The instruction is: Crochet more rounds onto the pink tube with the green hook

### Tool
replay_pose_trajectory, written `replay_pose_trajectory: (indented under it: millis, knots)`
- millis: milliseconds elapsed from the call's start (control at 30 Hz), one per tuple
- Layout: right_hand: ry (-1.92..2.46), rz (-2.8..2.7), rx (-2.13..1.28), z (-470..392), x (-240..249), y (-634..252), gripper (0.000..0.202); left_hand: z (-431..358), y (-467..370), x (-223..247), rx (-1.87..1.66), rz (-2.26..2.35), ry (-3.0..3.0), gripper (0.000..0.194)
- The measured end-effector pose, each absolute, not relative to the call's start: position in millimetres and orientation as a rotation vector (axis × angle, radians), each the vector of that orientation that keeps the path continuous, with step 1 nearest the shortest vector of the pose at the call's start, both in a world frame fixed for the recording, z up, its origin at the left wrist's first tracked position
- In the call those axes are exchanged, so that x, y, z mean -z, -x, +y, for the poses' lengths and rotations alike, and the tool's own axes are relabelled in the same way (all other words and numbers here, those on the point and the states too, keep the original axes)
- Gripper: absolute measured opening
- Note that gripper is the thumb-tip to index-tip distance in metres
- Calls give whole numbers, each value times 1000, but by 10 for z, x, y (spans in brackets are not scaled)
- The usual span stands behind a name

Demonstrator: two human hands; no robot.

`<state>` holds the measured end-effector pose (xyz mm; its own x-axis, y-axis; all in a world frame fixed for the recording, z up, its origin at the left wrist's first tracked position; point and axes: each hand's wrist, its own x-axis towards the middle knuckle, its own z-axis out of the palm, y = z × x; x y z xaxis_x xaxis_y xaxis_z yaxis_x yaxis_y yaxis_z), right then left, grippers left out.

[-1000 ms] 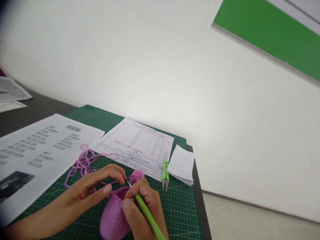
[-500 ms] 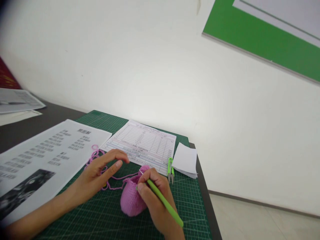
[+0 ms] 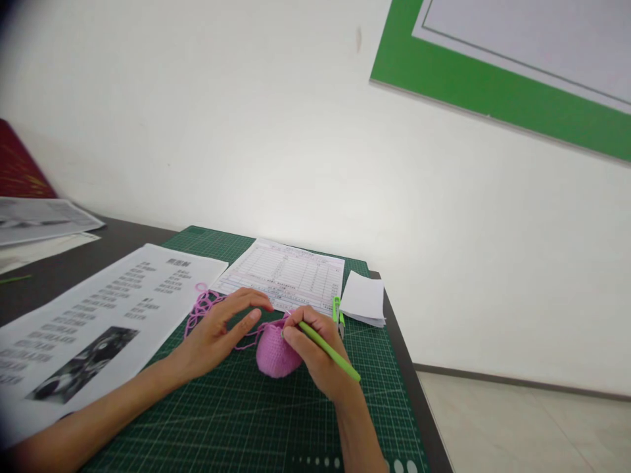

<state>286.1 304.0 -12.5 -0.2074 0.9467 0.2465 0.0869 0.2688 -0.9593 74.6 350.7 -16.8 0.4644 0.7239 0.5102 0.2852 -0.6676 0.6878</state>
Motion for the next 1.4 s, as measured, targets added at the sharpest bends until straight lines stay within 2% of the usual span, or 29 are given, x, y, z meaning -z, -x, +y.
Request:
replay_pose_trajectory:
  millis: [400,733,1000,1200,1267,1400]
  knots:
    - [976,-1608,-1059,3025,125,-2755,32,3378,-853,89,-1090,760,-2163,22]
    - [1011,-1613,-1026,3007,47,-2768,21,3365,-828,35,-955,744,-2072,10]
    - [1019,-1612,-1000,2964,75,-2745,21,3326,-883,48,-975,746,-1925,19]
    - [1001,-1650,-957,2970,41,-2793,13,3313,-857,29,-946,731,-1870,18]
    - [974,-1650,-894,2968,25,-2803,15,3315,-835,21,-914,709,-1840,17]
    - [921,-1552,-747,2963,18,-2793,33,3315,-818,-1,-846,651,-1767,16]
